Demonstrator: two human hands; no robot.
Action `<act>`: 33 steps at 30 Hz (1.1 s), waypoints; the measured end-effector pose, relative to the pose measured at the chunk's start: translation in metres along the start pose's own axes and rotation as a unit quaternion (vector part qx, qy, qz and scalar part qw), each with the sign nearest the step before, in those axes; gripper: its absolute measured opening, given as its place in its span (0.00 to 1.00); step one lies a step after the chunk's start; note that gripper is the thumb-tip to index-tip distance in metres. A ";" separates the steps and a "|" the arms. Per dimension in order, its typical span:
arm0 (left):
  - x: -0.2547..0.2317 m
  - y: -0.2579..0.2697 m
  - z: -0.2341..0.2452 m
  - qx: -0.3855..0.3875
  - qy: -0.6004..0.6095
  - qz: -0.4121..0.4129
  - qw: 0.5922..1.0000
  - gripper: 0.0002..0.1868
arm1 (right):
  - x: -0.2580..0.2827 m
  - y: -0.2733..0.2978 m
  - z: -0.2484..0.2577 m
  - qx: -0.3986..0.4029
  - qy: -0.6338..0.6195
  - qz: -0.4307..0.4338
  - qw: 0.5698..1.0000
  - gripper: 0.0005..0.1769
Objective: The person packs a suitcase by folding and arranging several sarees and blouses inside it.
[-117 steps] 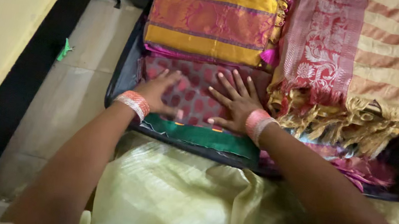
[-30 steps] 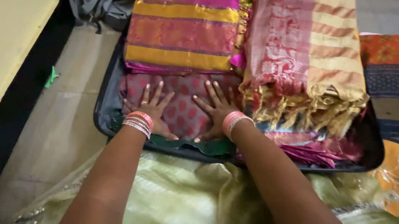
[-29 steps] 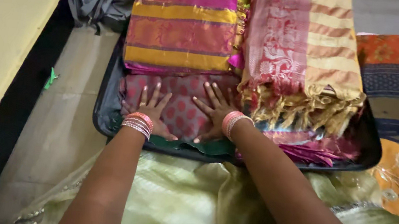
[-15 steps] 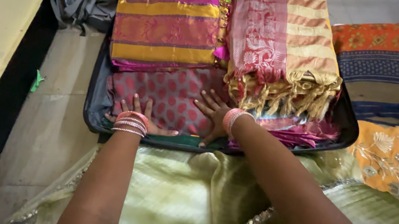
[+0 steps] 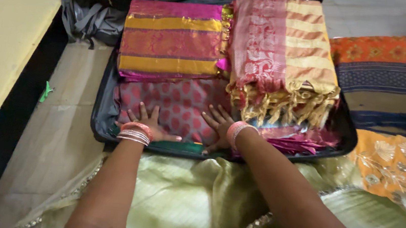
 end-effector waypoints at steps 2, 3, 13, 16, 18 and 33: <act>0.000 0.002 0.009 0.015 0.045 -0.038 0.998 0.74 | -0.004 0.000 -0.016 0.032 -0.013 -0.016 0.999 0.80; -0.002 0.002 0.011 0.032 0.090 -0.074 0.993 0.71 | -0.004 0.001 -0.016 0.065 -0.027 -0.031 0.997 0.77; -0.093 0.093 -0.012 0.188 0.141 -0.357 0.904 0.60 | -0.004 0.054 0.013 0.219 0.043 -0.056 0.973 0.52; -0.114 0.132 -0.049 0.054 -0.020 -0.252 0.966 0.70 | -0.005 0.055 -0.017 0.207 0.082 -0.012 0.975 0.43; -0.115 0.141 -0.050 0.041 0.002 -0.257 0.965 0.70 | -0.005 0.051 -0.037 0.183 0.112 0.026 0.976 0.38; -0.129 0.079 -0.080 0.007 0.023 -0.279 0.960 0.59 | -0.016 0.201 0.030 -0.010 -0.102 -0.243 0.965 0.37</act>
Point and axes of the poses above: each hand's wrist, its own y-axis away from the middle knuckle, its own z-axis out of the back of the hand, x = y × z, the point moved 2 cm from there along -y, towards the middle knuckle, and after that the axes turned 11 degrees about y, right-handed, at the moved point
